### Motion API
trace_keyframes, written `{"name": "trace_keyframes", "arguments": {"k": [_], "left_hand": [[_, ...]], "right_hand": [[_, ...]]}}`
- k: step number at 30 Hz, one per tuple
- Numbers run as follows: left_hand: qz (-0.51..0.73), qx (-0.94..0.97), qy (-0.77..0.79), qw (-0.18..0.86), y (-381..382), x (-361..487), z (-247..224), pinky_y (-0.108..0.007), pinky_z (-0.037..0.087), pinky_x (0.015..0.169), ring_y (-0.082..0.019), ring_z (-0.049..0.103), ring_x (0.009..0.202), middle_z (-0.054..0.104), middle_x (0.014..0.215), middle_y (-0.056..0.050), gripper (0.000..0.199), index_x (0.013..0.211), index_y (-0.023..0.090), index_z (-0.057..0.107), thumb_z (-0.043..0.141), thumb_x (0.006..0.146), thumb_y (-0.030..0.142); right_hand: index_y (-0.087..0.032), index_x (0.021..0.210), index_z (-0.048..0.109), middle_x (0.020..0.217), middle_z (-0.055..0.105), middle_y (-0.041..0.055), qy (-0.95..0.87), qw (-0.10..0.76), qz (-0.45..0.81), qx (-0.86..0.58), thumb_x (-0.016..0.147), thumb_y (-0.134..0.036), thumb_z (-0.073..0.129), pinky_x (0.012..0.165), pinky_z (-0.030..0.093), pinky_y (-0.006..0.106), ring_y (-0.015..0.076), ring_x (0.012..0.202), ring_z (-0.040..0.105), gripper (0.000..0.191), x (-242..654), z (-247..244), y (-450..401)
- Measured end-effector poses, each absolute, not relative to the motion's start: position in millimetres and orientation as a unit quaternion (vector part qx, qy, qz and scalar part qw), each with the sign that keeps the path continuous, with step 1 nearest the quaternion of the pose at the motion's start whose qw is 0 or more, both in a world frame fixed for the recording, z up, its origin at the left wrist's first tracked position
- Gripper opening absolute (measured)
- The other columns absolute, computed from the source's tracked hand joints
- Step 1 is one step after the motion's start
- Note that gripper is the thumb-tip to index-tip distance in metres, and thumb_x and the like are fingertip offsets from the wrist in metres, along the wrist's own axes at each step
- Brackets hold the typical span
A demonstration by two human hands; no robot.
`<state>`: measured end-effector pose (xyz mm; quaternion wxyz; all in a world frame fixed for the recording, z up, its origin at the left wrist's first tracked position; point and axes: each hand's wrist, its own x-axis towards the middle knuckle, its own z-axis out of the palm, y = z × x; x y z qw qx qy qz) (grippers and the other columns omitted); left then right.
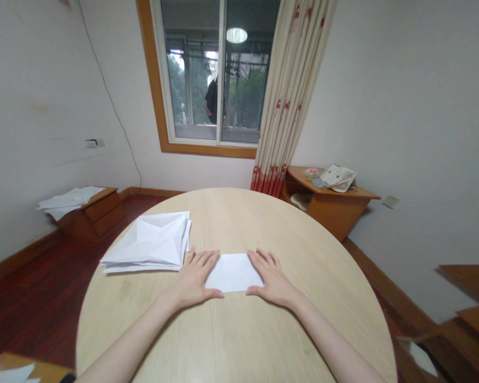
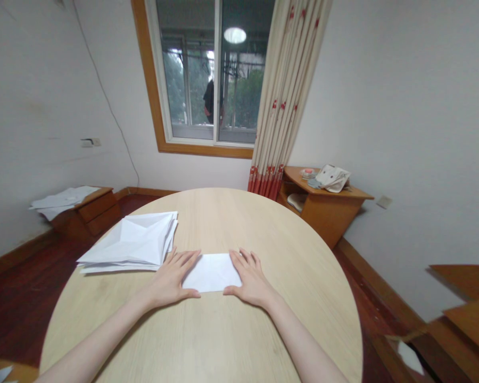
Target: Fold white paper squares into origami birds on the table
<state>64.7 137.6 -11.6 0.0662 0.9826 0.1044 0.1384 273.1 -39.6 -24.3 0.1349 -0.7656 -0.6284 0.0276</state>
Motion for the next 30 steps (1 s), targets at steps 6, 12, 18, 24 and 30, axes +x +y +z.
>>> {"name": "trace_keyframes", "arguments": {"k": [6,12,18,24,30], "left_hand": [[0.186,0.977,0.094,0.045,135.0,65.4,-9.8,-0.059,0.009,0.113,-0.033,0.036,0.13,0.046,0.138,-0.013,0.102,0.146,0.022,0.026,0.068,0.065,0.069],[0.218,0.972,0.075,0.039,133.7,65.9,-8.7,-0.063,0.007,0.111,-0.035,0.036,0.128,0.046,0.135,-0.013,0.103,0.148,0.023,0.019,0.066,0.069,0.068],[0.245,0.967,0.06,0.038,130.6,66.1,-3.3,-0.066,0.005,0.109,-0.035,0.04,0.125,0.045,0.131,-0.013,0.101,0.149,0.027,0.012,0.064,0.072,0.067],[0.273,0.961,0.052,0.013,127.8,65.6,-1.5,-0.064,0.006,0.111,-0.033,0.042,0.122,0.042,0.129,-0.012,0.101,0.15,0.029,0.001,0.063,0.077,0.061],[0.325,0.944,0.061,-0.009,125.5,66.6,-2.9,-0.057,0.015,0.113,-0.031,0.04,0.123,0.042,0.125,-0.01,0.091,0.151,0.028,0.006,0.065,0.082,0.043]], "right_hand": [[-0.019,0.149,0.02,0.153,0.026,0.0128,-0.618,0.132,0.017,-0.775,0.067,-0.075,0.058,0.114,0.006,0.05,0.032,0.142,0.013,0.107,272.6,-25.7,-39.2],[-0.019,0.15,0.016,0.15,0.028,0.0151,-0.609,0.139,-0.015,-0.781,0.065,-0.068,0.065,0.113,0.008,0.051,0.0329,0.14,0.016,0.11,269.4,-21.0,-41.3],[-0.023,0.149,0.016,0.137,0.043,0.0158,-0.617,0.219,-0.07,-0.753,0.082,-0.051,0.057,0.106,0.021,0.054,0.0337,0.13,0.034,0.084,268.9,-14.0,-44.5],[-0.027,0.142,0.036,0.117,0.055,0.0131,-0.613,0.285,-0.144,-0.722,0.093,-0.037,0.044,0.096,0.034,0.049,0.0304,0.114,0.047,0.05,268.7,-9.3,-48.9],[-0.025,0.119,0.059,0.102,0.06,0.0091,-0.623,0.318,-0.188,-0.69,0.095,-0.028,0.042,0.091,0.035,0.044,0.0261,0.103,0.053,0.03,264.2,-1.9,-52.3]]}}
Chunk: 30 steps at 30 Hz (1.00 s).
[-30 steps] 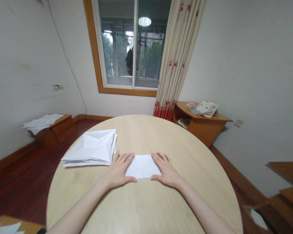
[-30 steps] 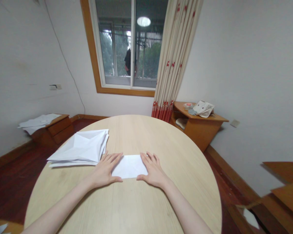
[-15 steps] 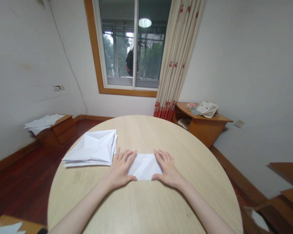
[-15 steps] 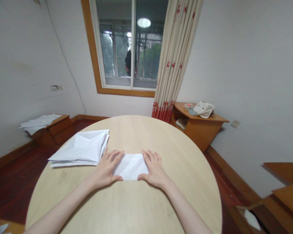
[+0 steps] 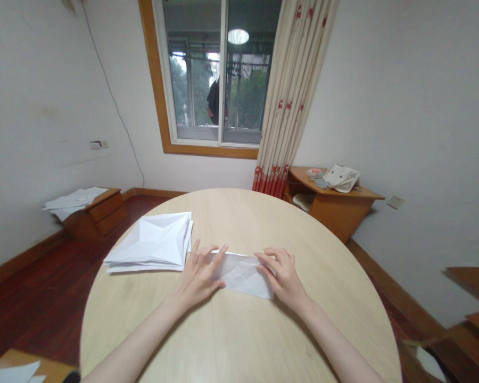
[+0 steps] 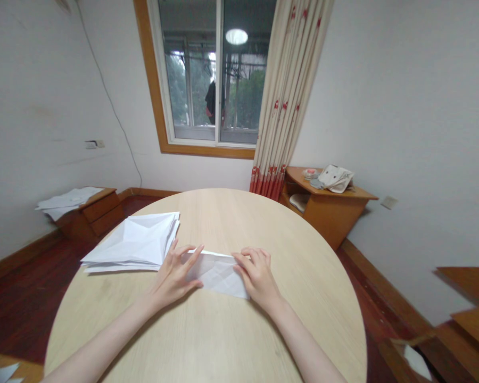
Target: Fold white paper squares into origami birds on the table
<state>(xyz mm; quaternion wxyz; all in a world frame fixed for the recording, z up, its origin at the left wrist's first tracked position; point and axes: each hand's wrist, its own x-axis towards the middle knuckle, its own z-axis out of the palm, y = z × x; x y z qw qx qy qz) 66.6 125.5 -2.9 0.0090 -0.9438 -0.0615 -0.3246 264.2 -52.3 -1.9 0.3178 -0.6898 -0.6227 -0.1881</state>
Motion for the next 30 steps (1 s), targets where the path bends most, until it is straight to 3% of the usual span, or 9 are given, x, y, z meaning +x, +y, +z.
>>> {"name": "trace_keyframes", "arguments": {"k": [6,9,13,18,23,30], "left_hand": [[-0.387,-0.919,-0.073,0.03,122.4,63.8,1.3,-0.048,0.025,0.108,-0.026,0.051,0.105,0.05,0.116,-0.01,0.061,0.144,0.026,0.035,0.058,0.088,0.031],[-0.397,-0.914,-0.086,0.011,119.9,58.9,9.2,-0.047,0.028,0.104,-0.022,0.055,0.092,0.053,0.114,-0.009,0.043,0.131,0.026,0.052,0.056,0.089,0.036],[-0.415,-0.906,-0.077,-0.034,115.4,50.4,25.2,-0.046,0.034,0.097,-0.024,0.056,0.095,0.061,0.108,-0.007,0.028,0.113,0.027,0.064,0.051,0.09,0.037],[-0.417,-0.892,-0.053,-0.167,112.9,43.8,37.2,-0.035,0.047,0.086,-0.022,0.061,0.098,0.065,0.106,-0.009,0.03,0.112,0.02,0.064,0.045,0.093,0.034],[-0.33,-0.894,-0.071,-0.296,112.3,43.0,36.5,-0.028,0.053,0.073,-0.017,0.068,0.081,0.072,0.098,-0.005,0.031,0.107,0.02,0.066,0.044,0.093,0.037],[-0.222,-0.915,-0.095,-0.323,108.3,43.7,34.8,-0.027,0.052,0.069,-0.018,0.069,0.08,0.075,0.096,-0.004,0.031,0.102,0.023,0.071,0.049,0.09,0.042]], "right_hand": [[-0.025,0.11,0.065,0.093,0.062,0.0066,-0.633,0.342,-0.191,-0.668,0.093,-0.019,0.039,0.089,0.034,0.043,0.023,0.097,0.056,0.031,259.9,4.9,-55.6],[-0.026,0.104,0.067,0.093,0.064,0.0058,-0.63,0.357,-0.174,-0.667,0.093,-0.025,0.045,0.09,0.033,0.043,0.0231,0.096,0.057,0.025,255.0,12.6,-59.3],[-0.026,0.098,0.068,0.089,0.067,0.0053,-0.64,0.405,-0.118,-0.642,0.093,-0.038,0.045,0.092,0.032,0.045,0.0241,0.094,0.059,0.026,250.4,24.6,-64.9],[-0.024,0.096,0.07,0.09,0.069,0.0077,-0.629,0.471,-0.034,-0.618,0.093,-0.054,0.037,0.088,0.039,0.045,0.0258,0.091,0.06,0.045,255.3,30.5,-67.8],[-0.021,0.094,0.07,0.092,0.069,0.0093,-0.61,0.501,0.038,-0.613,0.093,-0.055,0.037,0.084,0.046,0.041,0.0251,0.093,0.06,0.047,259.3,27.5,-66.1],[-0.022,0.097,0.071,0.1,0.07,0.0088,-0.629,0.471,0.171,-0.595,0.09,-0.061,0.041,0.091,0.045,0.042,0.0242,0.099,0.061,0.049,257.0,28.3,-62.0]]}}
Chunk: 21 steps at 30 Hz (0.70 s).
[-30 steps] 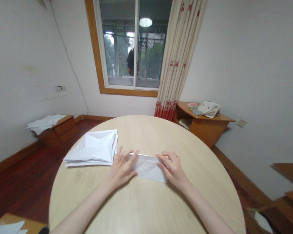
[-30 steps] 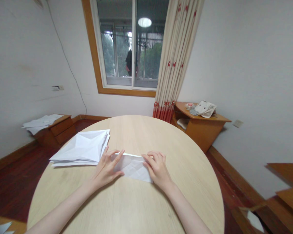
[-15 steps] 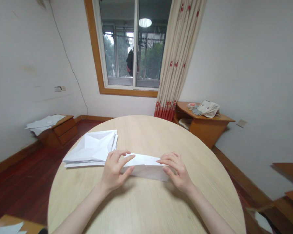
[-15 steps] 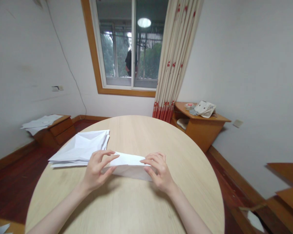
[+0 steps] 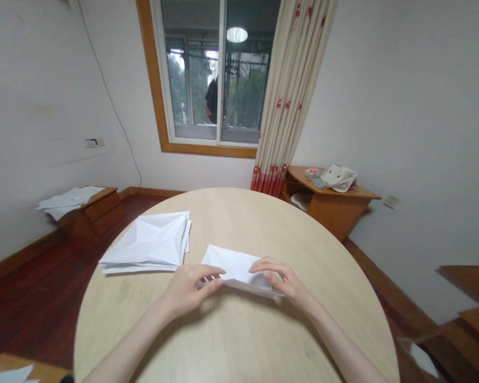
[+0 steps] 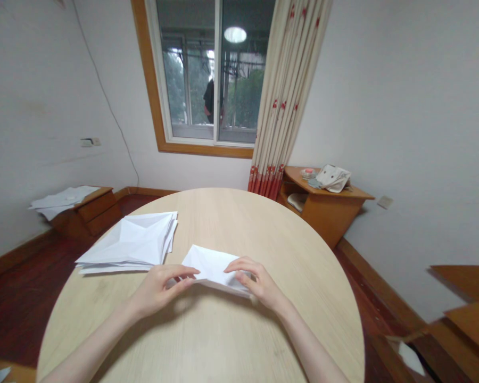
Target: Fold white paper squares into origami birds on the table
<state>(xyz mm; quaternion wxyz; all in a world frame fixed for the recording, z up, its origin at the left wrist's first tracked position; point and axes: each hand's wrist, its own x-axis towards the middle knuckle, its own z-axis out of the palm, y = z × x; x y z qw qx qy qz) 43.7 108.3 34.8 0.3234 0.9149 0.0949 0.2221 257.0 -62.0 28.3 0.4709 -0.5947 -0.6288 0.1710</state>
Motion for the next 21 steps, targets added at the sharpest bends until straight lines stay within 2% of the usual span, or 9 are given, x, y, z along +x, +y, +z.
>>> {"name": "trace_keyframes", "arguments": {"k": [7,10,14,16,21], "left_hand": [[0.146,0.937,0.057,0.313,108.1,41.9,42.0,-0.03,0.05,0.078,-0.02,0.067,0.088,0.074,0.098,-0.003,0.028,0.1,0.023,0.071,0.054,0.089,0.041],[0.121,0.941,0.036,0.312,108.2,41.7,42.5,-0.032,0.048,0.086,-0.021,0.066,0.096,0.072,0.103,-0.003,0.027,0.104,0.024,0.07,0.059,0.086,0.041],[0.09,0.945,0.006,0.315,108.8,42.2,40.6,-0.037,0.044,0.094,-0.024,0.062,0.106,0.069,0.114,-0.005,0.036,0.112,0.025,0.068,0.06,0.085,0.048],[0.08,0.946,0.002,0.314,108.9,42.1,40.0,-0.038,0.044,0.095,-0.025,0.062,0.108,0.068,0.117,-0.006,0.041,0.113,0.025,0.068,0.059,0.084,0.053],[0.043,0.955,0.006,0.293,106.4,41.7,37.3,-0.039,0.043,0.098,-0.027,0.059,0.114,0.064,0.124,-0.007,0.047,0.12,0.026,0.064,0.057,0.084,0.055]], "right_hand": [[-0.025,0.101,0.072,0.111,0.068,0.007,-0.65,0.446,0.302,-0.536,0.087,-0.068,0.038,0.099,0.04,0.044,0.0244,0.108,0.059,0.058,257.5,30.6,-59.7],[-0.026,0.102,0.072,0.111,0.069,0.006,-0.652,0.448,0.308,-0.529,0.087,-0.074,0.025,0.102,0.038,0.044,0.0243,0.11,0.059,0.069,256.8,28.2,-59.0],[-0.026,0.102,0.072,0.111,0.07,0.0062,-0.659,0.422,0.289,-0.551,0.087,-0.072,0.002,0.105,0.036,0.045,0.0227,0.114,0.057,0.085,257.6,22.7,-58.0],[-0.025,0.102,0.072,0.113,0.069,0.0065,-0.656,0.413,0.279,-0.567,0.087,-0.072,0.004,0.106,0.036,0.046,0.0228,0.116,0.056,0.084,258.6,20.3,-57.5],[-0.025,0.102,0.072,0.129,0.06,0.0072,-0.64,0.38,0.248,-0.62,0.087,-0.072,0.028,0.109,0.03,0.049,0.0247,0.128,0.045,0.066,260.2,10.8,-55.2]]}}
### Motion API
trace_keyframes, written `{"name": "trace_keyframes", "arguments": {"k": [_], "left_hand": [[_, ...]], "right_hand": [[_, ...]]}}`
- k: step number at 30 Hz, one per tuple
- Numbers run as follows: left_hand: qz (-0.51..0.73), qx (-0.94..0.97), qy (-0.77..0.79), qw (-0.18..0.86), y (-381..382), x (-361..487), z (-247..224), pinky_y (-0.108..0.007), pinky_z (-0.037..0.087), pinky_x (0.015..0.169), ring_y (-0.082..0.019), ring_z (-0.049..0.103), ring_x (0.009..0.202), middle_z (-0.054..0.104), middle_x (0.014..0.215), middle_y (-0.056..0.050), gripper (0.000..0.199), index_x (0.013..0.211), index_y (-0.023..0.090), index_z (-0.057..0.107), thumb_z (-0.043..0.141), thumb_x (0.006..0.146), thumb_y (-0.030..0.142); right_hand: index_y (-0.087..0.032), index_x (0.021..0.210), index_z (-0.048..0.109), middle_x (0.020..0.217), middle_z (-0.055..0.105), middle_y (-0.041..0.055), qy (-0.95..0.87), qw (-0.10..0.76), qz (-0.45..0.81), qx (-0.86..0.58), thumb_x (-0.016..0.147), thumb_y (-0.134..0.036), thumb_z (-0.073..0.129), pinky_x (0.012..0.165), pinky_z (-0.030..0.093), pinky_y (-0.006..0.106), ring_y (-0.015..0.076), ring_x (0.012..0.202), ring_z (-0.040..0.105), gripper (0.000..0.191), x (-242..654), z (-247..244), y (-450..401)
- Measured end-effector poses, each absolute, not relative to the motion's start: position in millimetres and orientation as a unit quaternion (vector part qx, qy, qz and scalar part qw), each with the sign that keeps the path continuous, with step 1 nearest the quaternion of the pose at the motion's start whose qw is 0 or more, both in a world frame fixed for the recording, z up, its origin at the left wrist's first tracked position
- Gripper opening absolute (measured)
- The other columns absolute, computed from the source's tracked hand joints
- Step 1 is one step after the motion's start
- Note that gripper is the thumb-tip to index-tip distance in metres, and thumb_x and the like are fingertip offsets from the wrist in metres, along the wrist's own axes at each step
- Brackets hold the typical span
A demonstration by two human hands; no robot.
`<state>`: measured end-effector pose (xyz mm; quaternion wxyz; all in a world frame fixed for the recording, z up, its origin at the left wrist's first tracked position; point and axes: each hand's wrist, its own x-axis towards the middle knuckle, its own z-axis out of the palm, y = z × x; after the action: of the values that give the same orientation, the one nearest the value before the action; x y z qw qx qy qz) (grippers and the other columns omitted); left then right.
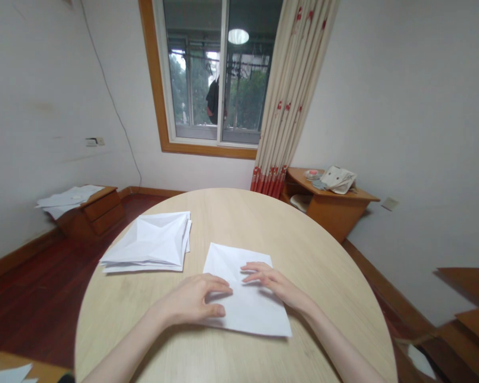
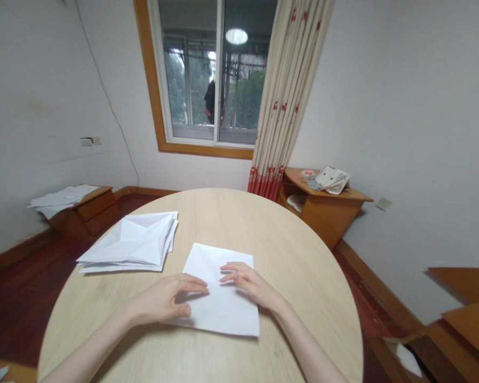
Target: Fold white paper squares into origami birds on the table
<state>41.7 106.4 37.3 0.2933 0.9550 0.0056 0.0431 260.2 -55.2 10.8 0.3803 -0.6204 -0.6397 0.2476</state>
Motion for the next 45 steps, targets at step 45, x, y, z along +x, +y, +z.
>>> {"name": "trace_keyframes", "arguments": {"k": [45], "left_hand": [[-0.001,0.977,0.016,0.212,87.8,55.8,15.8,-0.054,0.021,0.113,-0.035,0.03,0.137,0.033,0.148,-0.016,0.095,0.144,0.017,0.035,0.063,0.07,0.069]], "right_hand": [[-0.016,0.133,0.053,0.143,0.046,0.0102,-0.642,0.115,0.053,-0.756,0.093,-0.035,0.048,0.108,0.035,0.044,0.03,0.129,0.042,0.045,243.9,5.1,-54.6]]}}
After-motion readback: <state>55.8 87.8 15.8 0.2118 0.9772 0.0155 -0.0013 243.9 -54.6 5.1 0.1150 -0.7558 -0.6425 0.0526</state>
